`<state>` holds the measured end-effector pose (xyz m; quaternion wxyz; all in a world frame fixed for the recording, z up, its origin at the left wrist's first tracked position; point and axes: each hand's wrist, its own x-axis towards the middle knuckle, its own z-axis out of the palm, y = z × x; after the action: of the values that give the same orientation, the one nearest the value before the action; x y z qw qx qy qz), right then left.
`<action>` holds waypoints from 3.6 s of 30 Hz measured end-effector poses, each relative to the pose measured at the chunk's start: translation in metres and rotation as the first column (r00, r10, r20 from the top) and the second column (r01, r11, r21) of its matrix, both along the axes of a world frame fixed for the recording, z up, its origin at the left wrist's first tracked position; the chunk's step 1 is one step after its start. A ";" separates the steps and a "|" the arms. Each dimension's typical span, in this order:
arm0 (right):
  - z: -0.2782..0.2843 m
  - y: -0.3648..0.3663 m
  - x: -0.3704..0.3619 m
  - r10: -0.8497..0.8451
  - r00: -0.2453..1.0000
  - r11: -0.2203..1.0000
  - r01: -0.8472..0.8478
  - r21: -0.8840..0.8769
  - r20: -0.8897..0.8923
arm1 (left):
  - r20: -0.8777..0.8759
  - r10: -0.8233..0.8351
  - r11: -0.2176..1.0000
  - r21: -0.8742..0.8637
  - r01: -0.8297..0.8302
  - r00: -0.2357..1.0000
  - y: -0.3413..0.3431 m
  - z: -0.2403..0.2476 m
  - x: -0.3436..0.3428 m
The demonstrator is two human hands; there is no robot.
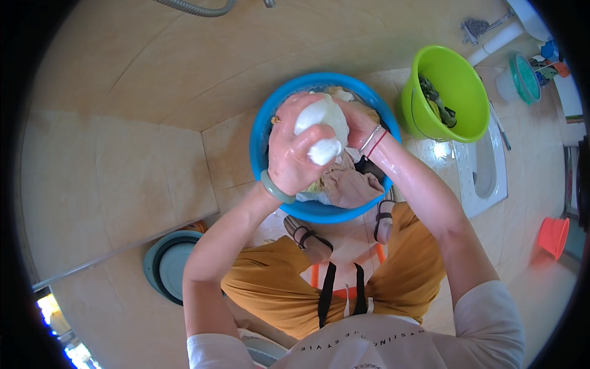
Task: The person sits on the floor and hand-washes clothes in a blue basin filled with water. They scrub and rinse various garments, including a white cloth and a yellow shirt, then transfer the washed items into a green bucket.
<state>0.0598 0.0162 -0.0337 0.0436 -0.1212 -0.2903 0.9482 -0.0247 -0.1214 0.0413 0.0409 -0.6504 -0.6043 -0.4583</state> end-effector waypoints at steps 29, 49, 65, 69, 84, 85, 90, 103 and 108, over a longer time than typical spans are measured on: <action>-0.001 -0.010 -0.025 -0.119 0.947 0.640 -0.158 0.752 0.300 | -0.528 -0.412 0.910 -0.278 0.308 0.743 -0.017 -0.029 0.028; -0.010 -0.032 -0.025 -0.350 0.861 0.123 -0.349 0.929 0.370 | -0.682 -0.521 0.846 -0.493 0.203 0.514 -0.011 -0.113 0.038; -0.038 -0.041 -0.030 -0.355 0.842 -0.008 -0.438 0.899 0.407 | -0.371 -0.661 0.629 -0.747 0.213 0.652 0.005 -0.170 0.051; -0.041 -0.042 -0.034 -0.318 0.812 0.042 -0.504 0.862 0.490 | -0.373 -0.503 0.804 -0.532 0.265 0.780 -0.008 -0.175 0.053; -0.010 0.008 -0.004 -0.348 0.912 0.906 0.269 0.326 0.215 | 0.833 0.176 0.936 -0.307 -0.173 -0.525 -0.032 -0.114 -0.038; -0.011 0.013 -0.001 -0.254 0.963 0.936 0.220 0.274 0.096 | 0.741 0.115 0.964 -0.244 -0.105 -0.662 -0.035 -0.123 -0.044; 0.020 0.018 0.013 0.101 0.990 0.925 -0.056 0.377 -0.099 | 0.877 -0.158 0.975 0.065 -0.213 -0.454 -0.040 -0.110 -0.058; 0.005 -0.012 0.027 0.071 0.965 0.880 -0.180 0.439 0.254 | 0.987 -0.006 0.999 0.013 -0.045 0.159 -0.009 0.000 -0.028; 0.028 0.001 0.027 -0.239 0.967 0.898 0.186 0.399 0.086 | 0.890 0.357 0.914 -0.269 -0.305 0.284 -0.015 -0.003 -0.042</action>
<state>0.0867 0.0176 -0.0059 0.1507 -0.2041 -0.4595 0.8512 -0.0672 -0.1360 0.0387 -0.2270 -0.1396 -0.6518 -0.7101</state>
